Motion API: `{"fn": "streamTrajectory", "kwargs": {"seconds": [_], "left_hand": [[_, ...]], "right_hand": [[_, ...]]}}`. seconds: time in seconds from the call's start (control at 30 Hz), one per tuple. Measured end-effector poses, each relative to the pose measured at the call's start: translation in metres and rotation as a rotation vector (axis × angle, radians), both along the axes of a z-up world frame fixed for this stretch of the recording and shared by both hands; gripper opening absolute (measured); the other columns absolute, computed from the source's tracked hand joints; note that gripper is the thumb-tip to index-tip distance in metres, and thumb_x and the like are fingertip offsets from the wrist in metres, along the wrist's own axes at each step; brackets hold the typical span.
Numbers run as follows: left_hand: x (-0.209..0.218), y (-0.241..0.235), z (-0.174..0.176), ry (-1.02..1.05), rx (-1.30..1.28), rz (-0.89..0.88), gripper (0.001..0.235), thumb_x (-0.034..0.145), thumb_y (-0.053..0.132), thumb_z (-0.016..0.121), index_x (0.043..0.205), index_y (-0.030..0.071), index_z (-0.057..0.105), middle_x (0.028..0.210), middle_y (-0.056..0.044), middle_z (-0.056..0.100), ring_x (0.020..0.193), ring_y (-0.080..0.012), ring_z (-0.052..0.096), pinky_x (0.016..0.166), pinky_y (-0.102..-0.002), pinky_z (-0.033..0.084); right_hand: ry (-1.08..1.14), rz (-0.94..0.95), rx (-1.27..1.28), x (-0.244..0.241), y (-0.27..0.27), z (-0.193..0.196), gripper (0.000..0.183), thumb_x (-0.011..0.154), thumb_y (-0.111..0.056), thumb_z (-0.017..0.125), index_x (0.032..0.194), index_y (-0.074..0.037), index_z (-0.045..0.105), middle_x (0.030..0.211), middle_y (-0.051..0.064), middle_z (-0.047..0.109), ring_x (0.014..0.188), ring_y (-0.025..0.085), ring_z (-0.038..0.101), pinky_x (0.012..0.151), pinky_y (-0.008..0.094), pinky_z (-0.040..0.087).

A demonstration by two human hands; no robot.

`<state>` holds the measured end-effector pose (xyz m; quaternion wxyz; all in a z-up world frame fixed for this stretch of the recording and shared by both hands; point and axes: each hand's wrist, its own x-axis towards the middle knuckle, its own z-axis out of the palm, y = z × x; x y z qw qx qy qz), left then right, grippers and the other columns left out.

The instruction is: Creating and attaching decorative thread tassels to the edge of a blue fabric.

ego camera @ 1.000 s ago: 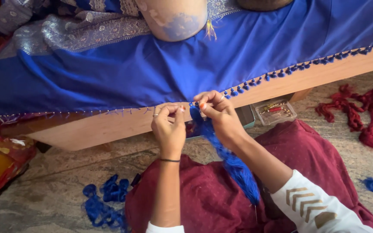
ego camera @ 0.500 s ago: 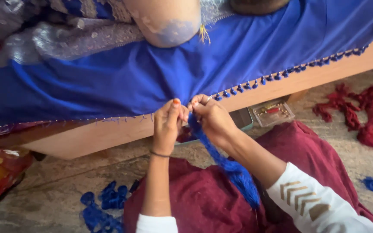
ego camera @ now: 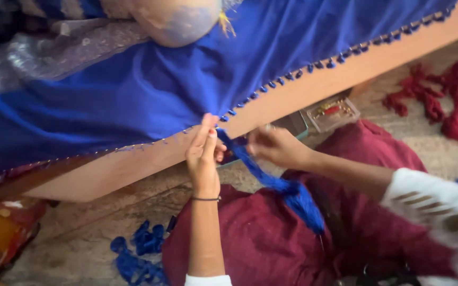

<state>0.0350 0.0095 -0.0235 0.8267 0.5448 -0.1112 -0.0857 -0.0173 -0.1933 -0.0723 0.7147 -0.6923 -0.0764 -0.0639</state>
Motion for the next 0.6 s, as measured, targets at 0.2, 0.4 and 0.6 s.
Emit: {"fn": "streamTrajectory", "kwargs": {"seconds": [0.2, 0.4, 0.6], "left_hand": [[-0.017, -0.004, -0.004, -0.561, 0.607, 0.434, 0.037, 0.094, 0.020, 0.071, 0.129, 0.007, 0.067, 0.117, -0.006, 0.074, 0.085, -0.0171, 0.069, 0.072, -0.030, 0.054], [-0.021, -0.023, 0.012, -0.732, 1.115, 0.641, 0.026, 0.091, 0.029, 0.077, 0.090, 0.004, 0.069, 0.089, -0.012, 0.073, 0.083, -0.0346, 0.069, 0.073, -0.048, 0.051], [-0.018, -0.014, -0.013, -0.705, 0.932, 0.622, 0.022, 0.108, 0.020, 0.060, 0.098, 0.000, 0.059, 0.086, -0.015, 0.066, 0.079, -0.0316, 0.066, 0.071, -0.046, 0.048]], "right_hand": [[0.295, 1.154, -0.751, -0.165, -0.071, -0.112, 0.015, 0.078, -0.028, 0.079, 0.079, -0.014, 0.079, 0.071, 0.002, 0.072, 0.066, 0.019, 0.069, 0.058, 0.040, 0.052], [0.295, 1.200, -1.325, -0.274, -0.083, -0.172, 0.027, 0.081, -0.030, 0.080, 0.085, -0.003, 0.078, 0.079, 0.015, 0.072, 0.081, 0.037, 0.070, 0.076, 0.049, 0.055], [0.317, 1.163, -1.342, -0.242, -0.077, -0.056, 0.031, 0.068, -0.015, 0.079, 0.094, -0.002, 0.070, 0.082, 0.015, 0.068, 0.084, 0.038, 0.069, 0.074, 0.051, 0.055]]}}
